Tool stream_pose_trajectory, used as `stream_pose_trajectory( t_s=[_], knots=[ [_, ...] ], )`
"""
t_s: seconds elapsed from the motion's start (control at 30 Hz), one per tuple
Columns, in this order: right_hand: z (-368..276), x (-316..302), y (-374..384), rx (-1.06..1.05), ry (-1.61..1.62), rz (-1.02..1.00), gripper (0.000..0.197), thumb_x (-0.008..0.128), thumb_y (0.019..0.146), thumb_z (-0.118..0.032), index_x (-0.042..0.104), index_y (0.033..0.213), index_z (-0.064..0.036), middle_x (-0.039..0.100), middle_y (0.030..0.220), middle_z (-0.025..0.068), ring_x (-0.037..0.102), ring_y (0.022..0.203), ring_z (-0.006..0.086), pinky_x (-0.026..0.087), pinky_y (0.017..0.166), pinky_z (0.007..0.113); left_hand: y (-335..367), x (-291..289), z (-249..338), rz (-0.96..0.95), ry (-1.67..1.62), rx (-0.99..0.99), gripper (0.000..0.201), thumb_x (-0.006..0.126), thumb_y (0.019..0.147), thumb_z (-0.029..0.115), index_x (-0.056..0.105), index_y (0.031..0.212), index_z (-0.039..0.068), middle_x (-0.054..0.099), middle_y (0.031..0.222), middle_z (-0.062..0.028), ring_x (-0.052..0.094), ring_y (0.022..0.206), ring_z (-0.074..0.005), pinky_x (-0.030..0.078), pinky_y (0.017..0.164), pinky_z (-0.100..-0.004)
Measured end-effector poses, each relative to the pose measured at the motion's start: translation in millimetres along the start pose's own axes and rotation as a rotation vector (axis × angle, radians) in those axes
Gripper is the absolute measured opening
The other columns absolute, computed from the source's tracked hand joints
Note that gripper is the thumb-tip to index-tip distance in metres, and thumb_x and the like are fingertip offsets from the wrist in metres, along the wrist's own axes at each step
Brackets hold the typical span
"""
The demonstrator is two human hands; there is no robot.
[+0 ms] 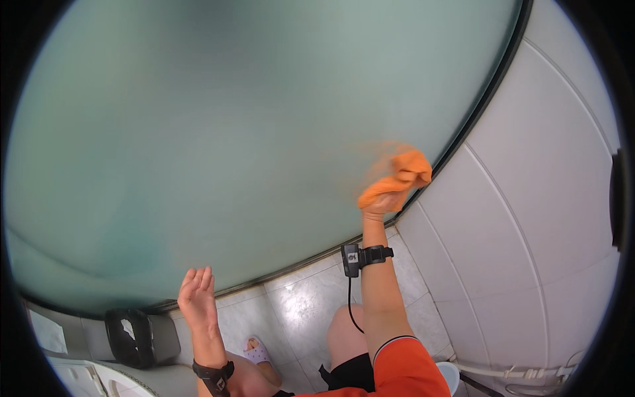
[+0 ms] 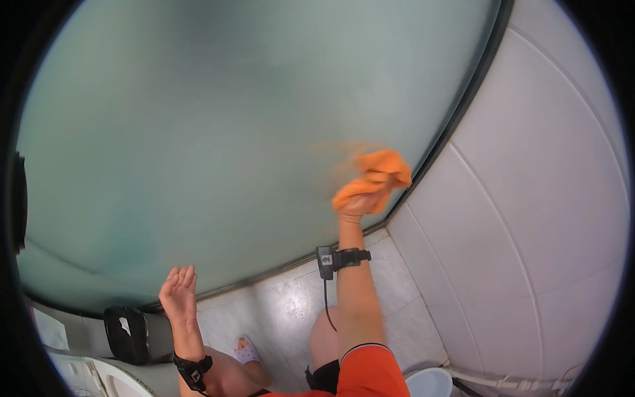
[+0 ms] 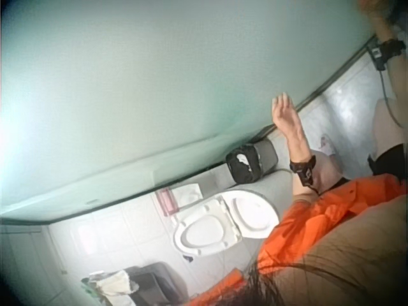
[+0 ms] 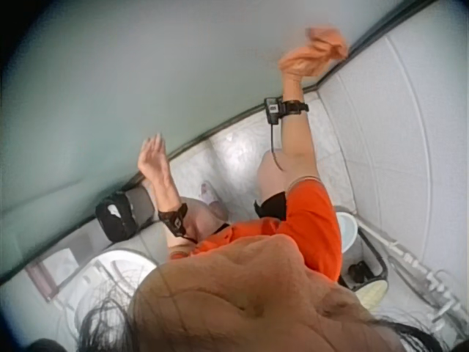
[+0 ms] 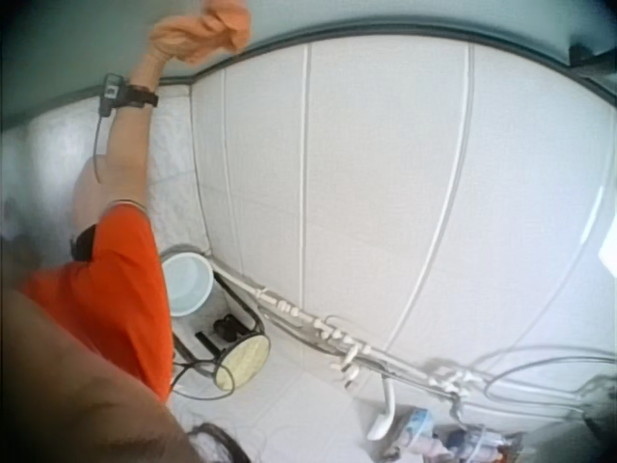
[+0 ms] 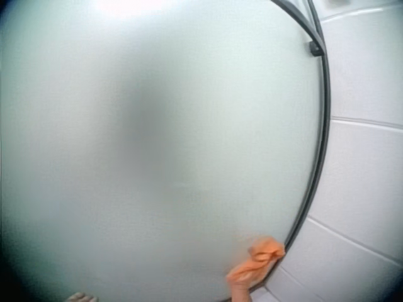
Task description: The person wipes the frosted glass panel and handle of a shower door using a cloth.
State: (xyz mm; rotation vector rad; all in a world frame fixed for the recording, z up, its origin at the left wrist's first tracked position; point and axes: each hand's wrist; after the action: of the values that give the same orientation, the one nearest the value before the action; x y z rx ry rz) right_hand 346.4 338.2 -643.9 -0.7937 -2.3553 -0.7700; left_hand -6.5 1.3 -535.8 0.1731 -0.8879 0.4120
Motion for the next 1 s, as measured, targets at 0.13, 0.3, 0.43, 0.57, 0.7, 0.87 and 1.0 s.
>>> stream_pose_trajectory(
  t_s=[0.13, 0.3, 0.43, 0.57, 0.7, 0.87, 1.0],
  knots=[
    [52, -71, -15, -0.023, -0.262, 0.348, 0.045, 0.037, 0.092, -0.042, 0.043, 0.118, -0.0055, 0.047, 0.116, 0.0055, 0.045, 0.106, 0.0167, 0.037, 0.092, 0.029, -5, 40, -7, 0.224, 0.148, 0.020, 0.033, 0.053, 0.073, 0.007, 0.043, 0.101, -0.007, 0.050, 0.096, -0.0145, 0.050, 0.103, -0.0284, 0.035, 0.091, -0.0340],
    [-42, 39, -83, 0.332, -0.332, 0.324, 0.050, 0.039, 0.092, -0.036, 0.034, 0.128, -0.0009, 0.043, 0.118, 0.0100, 0.043, 0.108, 0.0192, 0.034, 0.094, 0.030, -9, 42, 15, 0.372, 0.206, 0.060, 0.028, 0.053, 0.074, 0.009, 0.043, 0.096, -0.005, 0.050, 0.093, -0.0128, 0.050, 0.100, -0.0263, 0.034, 0.091, -0.0337],
    [-84, 79, -73, -0.112, -0.306, 0.021, 0.056, 0.039, 0.093, -0.030, 0.018, 0.137, -0.0029, 0.034, 0.125, 0.0114, 0.037, 0.110, 0.0191, 0.032, 0.095, 0.030, -6, 33, -5, 0.214, 0.125, 0.016, 0.032, 0.053, 0.074, 0.010, 0.042, 0.099, -0.006, 0.047, 0.093, -0.0119, 0.048, 0.102, -0.0267, 0.033, 0.091, -0.0338],
    [-112, 144, -193, -0.588, -0.571, -0.433, 0.059, 0.052, 0.084, -0.027, 0.025, 0.133, -0.0066, 0.035, 0.129, 0.0118, 0.037, 0.116, 0.0242, 0.031, 0.099, 0.038, -4, 29, -4, 0.186, 0.126, 0.031, 0.030, 0.053, 0.073, 0.011, 0.043, 0.096, -0.005, 0.045, 0.089, -0.0100, 0.048, 0.101, -0.0260, 0.033, 0.091, -0.0333],
    [-153, 151, -224, -0.824, -0.400, -1.026, 0.034, 0.062, 0.072, -0.018, 0.058, 0.105, -0.0112, 0.056, 0.111, 0.0069, 0.051, 0.106, 0.0250, 0.039, 0.092, 0.039, -7, 56, -9, 0.317, 0.113, 0.002, 0.034, 0.052, 0.072, 0.013, 0.044, 0.098, -0.007, 0.048, 0.092, -0.0128, 0.047, 0.104, -0.0296, 0.033, 0.092, -0.0356],
    [-144, 126, -170, -0.054, 0.223, -1.194, 0.039, 0.053, 0.083, -0.040, 0.054, 0.112, -0.0134, 0.055, 0.112, 0.0068, 0.052, 0.104, 0.0199, 0.042, 0.089, 0.039, -9, 35, 2, 0.245, 0.026, 0.014, 0.033, 0.050, 0.072, 0.016, 0.047, 0.095, -0.007, 0.049, 0.099, -0.0187, 0.044, 0.108, -0.0360, 0.034, 0.093, -0.0395],
    [-42, 34, -116, 0.484, 1.027, -0.709, 0.052, 0.035, 0.089, -0.053, 0.044, 0.122, -0.0131, 0.044, 0.123, 0.0095, 0.044, 0.111, 0.0184, 0.035, 0.095, 0.042, -11, 43, -2, 0.261, 0.039, 0.030, 0.034, 0.050, 0.072, 0.016, 0.047, 0.096, -0.008, 0.048, 0.099, -0.0194, 0.045, 0.107, -0.0368, 0.035, 0.092, -0.0404]
  ],
)
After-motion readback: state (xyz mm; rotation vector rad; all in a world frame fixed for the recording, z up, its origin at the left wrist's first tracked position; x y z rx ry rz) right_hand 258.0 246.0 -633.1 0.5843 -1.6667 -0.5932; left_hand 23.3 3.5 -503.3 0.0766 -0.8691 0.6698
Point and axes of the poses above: each hand's wrist, its own y-axis towards the middle knuckle, its own x-axis out of the palm, z = x × y
